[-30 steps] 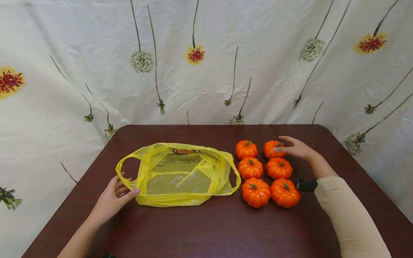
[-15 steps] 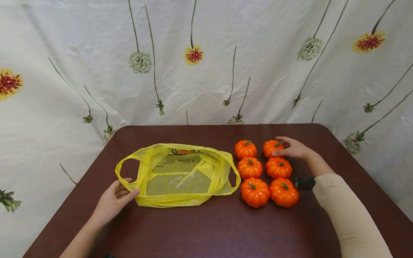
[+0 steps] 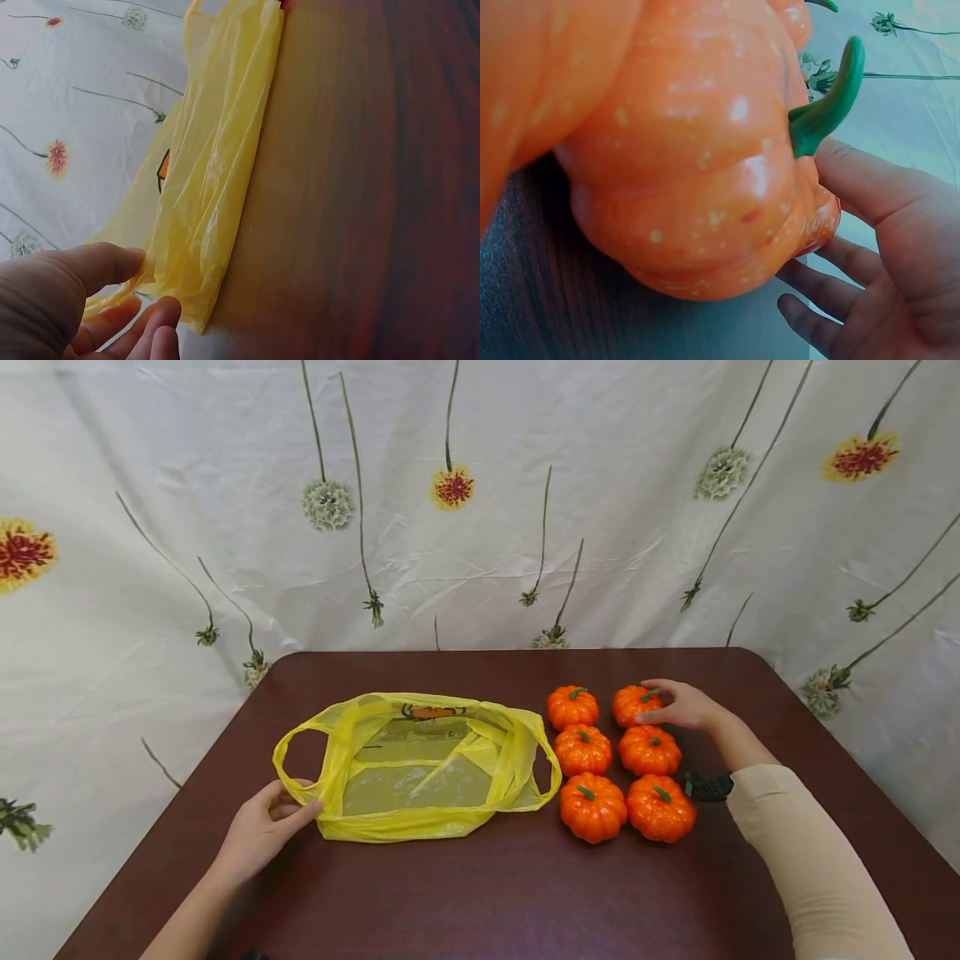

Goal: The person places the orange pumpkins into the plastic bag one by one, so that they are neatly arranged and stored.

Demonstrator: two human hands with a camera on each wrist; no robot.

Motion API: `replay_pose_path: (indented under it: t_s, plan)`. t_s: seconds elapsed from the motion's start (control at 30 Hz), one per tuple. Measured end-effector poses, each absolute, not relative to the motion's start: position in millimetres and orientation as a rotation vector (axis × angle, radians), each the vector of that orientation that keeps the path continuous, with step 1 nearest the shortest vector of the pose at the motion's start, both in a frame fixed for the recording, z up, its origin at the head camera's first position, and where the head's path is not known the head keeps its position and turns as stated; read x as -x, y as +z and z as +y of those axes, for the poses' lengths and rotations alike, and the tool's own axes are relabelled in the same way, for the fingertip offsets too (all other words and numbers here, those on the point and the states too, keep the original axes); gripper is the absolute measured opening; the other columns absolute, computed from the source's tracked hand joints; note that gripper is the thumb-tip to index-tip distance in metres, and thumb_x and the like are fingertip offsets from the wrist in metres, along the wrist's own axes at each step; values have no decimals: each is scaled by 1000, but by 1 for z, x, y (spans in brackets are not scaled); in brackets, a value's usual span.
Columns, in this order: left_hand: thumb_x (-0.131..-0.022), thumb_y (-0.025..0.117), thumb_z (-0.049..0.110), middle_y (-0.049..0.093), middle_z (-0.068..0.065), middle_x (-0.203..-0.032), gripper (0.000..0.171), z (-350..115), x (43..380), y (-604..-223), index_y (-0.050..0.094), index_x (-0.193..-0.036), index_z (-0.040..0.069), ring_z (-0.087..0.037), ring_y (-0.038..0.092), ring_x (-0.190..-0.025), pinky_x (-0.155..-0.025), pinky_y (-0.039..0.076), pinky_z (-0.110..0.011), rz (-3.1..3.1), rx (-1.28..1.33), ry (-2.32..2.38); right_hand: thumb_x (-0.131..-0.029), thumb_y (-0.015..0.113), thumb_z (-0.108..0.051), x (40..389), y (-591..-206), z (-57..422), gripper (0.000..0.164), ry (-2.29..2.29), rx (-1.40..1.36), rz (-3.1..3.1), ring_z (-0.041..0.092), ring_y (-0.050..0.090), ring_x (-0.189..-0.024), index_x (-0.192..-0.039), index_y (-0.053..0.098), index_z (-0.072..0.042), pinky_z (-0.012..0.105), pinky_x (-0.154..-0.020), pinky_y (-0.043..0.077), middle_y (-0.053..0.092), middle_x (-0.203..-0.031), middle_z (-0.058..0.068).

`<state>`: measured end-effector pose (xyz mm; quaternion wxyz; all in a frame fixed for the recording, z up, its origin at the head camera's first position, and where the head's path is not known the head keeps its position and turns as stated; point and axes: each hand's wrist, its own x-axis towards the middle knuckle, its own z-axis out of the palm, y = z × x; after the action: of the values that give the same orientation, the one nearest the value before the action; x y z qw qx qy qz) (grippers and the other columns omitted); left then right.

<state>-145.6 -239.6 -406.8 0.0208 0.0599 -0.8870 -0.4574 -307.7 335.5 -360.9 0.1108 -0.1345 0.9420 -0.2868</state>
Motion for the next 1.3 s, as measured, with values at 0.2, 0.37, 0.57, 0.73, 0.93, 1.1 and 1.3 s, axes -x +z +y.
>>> replay_pose_path:
  t_s: [0.2, 0.37, 0.57, 0.73, 0.93, 1.1, 1.3]
  plan:
    - [-89, 74, 25, 66, -12, -100, 48, -239, 145, -406, 55, -125, 0, -20, 66, -86, -67, 48, -26, -2747, -174, -1431, -88, 71, -37, 306, -359, 335, 80, -811, 359, 2793, 50, 45, -118, -143, 35, 8, 57, -90, 43, 43, -135, 37]
    - [-90, 73, 23, 66, -12, -102, 47, -238, 144, -406, 55, -127, 1, -17, 66, -83, -67, 46, -27, -2744, -178, -1459, -88, 70, -38, 304, -358, 337, 80, -882, 302, 2802, 49, 45, -118, -144, 35, 7, 56, -90, 42, 42, -135, 36]
    - [-90, 73, 21, 66, -13, -104, 46, -238, 145, -407, 54, -126, 0, -17, 66, -83, -68, 47, -26, -2725, -179, -1507, -90, 68, -36, 301, -351, 335, 77, -1008, 261, 2811, 50, 40, -122, -146, 34, 4, 61, -95, 36, 38, -138, 36]
    - [-90, 71, 18, 67, -14, -106, 43, -239, 146, -408, 54, -126, 0, -16, 67, -83, -68, 47, -24, -2705, -164, -1526, -91, 67, -36, 299, -346, 332, 75, -1090, 261, 2825, 49, 37, -124, -147, 33, 2, 61, -95, 34, 35, -141, 34]
    - [-91, 71, 17, 67, -15, -107, 42, -239, 145, -407, 55, -126, 0, -17, 67, -85, -68, 48, -24, -2696, -160, -1542, -91, 67, -35, 296, -337, 326, 74, -1179, 267, 2831, 46, 41, -122, -148, 34, -2, 55, -90, 39, 34, -143, 31]
    - [-91, 70, 16, 67, -15, -107, 41, -238, 146, -407, 54, -126, 0, -18, 68, -86, -69, 47, -25, -2697, -167, -1548, -92, 67, -33, 289, -327, 318, 73, -1233, 292, 2826, 48, 42, -124, -149, 33, -2, 55, -91, 40, 30, -147, 32]
    - [-92, 69, 16, 67, -14, -107, 40, -238, 147, -407, 54, -126, 1, -16, 67, -86, -69, 47, -24, -2700, -165, -1547, -92, 67, -31, 280, -315, 306, 73, -1240, 327, 2819, 49, 42, -125, -150, 32, -4, 57, -91, 40, 33, -146, 29]
